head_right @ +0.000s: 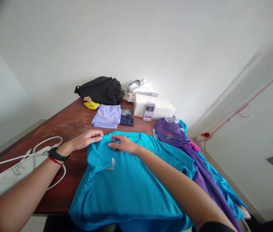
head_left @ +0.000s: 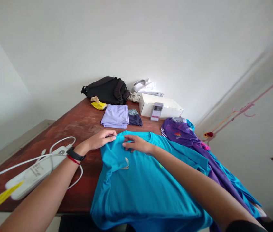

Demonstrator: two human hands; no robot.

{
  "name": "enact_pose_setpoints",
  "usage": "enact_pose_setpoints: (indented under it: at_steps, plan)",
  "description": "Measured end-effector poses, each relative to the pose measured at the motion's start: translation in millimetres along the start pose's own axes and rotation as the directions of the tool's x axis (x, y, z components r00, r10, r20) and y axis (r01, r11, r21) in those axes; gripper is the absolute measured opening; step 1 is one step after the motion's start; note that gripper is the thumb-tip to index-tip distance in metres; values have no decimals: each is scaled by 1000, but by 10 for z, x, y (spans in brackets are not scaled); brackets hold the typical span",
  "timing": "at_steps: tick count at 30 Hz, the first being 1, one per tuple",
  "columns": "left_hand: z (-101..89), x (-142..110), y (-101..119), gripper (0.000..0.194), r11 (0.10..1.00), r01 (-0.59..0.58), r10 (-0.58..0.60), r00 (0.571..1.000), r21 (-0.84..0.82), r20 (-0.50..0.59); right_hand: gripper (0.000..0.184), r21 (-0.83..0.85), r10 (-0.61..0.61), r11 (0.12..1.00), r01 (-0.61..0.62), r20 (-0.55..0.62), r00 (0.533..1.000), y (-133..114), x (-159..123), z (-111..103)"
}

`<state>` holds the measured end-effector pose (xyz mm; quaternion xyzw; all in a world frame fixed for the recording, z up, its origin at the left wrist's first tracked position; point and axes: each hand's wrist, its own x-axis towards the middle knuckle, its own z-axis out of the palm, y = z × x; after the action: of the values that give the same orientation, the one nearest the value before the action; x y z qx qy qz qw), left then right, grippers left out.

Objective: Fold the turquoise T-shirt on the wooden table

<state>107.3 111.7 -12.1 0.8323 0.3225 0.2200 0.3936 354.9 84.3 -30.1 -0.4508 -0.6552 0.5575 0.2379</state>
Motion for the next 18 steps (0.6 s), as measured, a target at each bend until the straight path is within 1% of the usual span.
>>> enact_pose_setpoints:
  at_steps: [3, 5, 8, 11, 14, 16, 18]
  plan:
    - [-12, -8, 22, 33, 998, 27, -26, 999, -56, 20, 44, 34, -34, 999, 33, 22, 999, -15, 42, 16]
    - [-17, -11, 25, 32, 997, 29, -27, 999, -72, 22, 42, 40, -68, 997, 67, 27, 997, -19, 76, 28]
    - [-22, -12, 16, 32, 997, 19, -18, 1000, -80, 10, 43, 58, -125, 991, 124, -3, 992, -20, 115, 43]
    - [-13, -8, -6, 34, 997, 20, -21, 1000, -74, -14, 45, 75, -152, 985, 155, -50, 987, -37, 101, 57]
    - [17, 8, -32, 38, 999, 26, -27, 999, -35, -36, 42, 34, -166, 984, 173, -138, 976, -72, 30, 92]
    - [45, 23, -51, 41, 1000, 12, -12, 999, -1, -42, 39, -6, -177, 984, 180, -230, 957, -90, -30, 141]
    - [70, 38, -75, 45, 999, -6, 9, 998, 52, -55, 37, -7, -167, 985, 174, -322, 932, -92, -85, 214]
